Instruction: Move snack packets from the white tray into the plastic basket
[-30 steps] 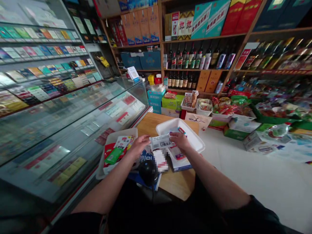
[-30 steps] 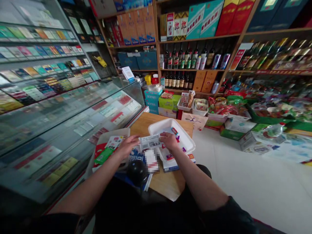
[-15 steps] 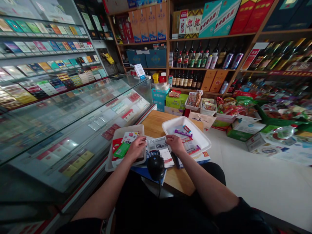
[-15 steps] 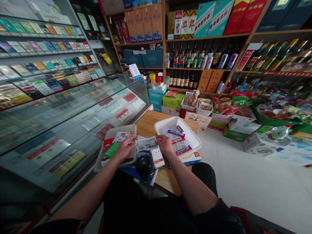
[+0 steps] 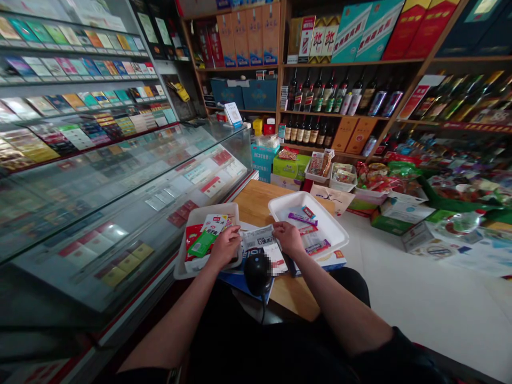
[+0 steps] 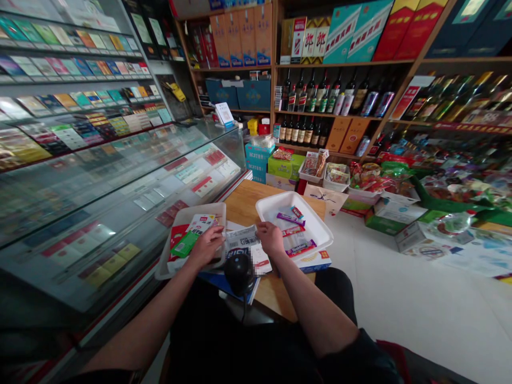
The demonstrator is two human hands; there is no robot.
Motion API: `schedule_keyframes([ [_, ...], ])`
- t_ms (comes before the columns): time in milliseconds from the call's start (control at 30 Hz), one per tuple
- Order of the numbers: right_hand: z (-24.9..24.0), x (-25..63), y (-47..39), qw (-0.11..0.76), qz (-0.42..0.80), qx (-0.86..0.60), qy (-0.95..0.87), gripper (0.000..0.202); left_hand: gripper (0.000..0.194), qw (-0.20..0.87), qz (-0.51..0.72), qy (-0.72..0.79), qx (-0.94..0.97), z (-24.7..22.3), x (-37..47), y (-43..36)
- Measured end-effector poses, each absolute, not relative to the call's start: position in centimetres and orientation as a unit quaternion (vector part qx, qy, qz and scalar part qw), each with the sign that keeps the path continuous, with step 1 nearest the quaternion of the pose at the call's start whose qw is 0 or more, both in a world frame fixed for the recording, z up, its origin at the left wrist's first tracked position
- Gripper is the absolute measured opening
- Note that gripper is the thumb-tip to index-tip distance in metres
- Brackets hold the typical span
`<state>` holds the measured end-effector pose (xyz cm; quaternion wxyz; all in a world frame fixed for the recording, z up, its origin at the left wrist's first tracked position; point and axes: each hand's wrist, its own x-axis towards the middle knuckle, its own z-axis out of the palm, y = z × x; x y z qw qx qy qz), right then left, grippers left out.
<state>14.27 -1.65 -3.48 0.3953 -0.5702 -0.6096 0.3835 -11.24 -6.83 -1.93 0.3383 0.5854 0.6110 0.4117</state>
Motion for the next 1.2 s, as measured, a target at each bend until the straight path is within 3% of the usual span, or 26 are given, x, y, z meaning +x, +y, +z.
schedule_keyframes([
  [300, -1.9, 11.0, -0.8, 0.376, 0.394, -0.570, -0.615, 0.030, 0.044, 0.284, 0.443, 0.635, 0.565, 0.0, -13.6, -7.3],
  [600, 0.7, 4.0, 0.0, 0.271, 0.353, -0.578, -0.684, 0.025, 0.043, 0.191, 0.420, 0.714, 0.527, 0.5, -18.9, -8.1],
  [933, 0.6, -2.2, 0.9, 0.198, 0.340, -0.567, -0.724, 0.035, 0.040, 0.153, 0.348, 0.786, 0.487, -0.2, -23.2, -8.1],
  [1200, 1.1, -0.7, -0.2, 0.148, 0.276, -0.497, -0.810, 0.050, 0.049, 0.037, 0.259, 0.785, 0.561, -0.4, -22.9, -9.0],
])
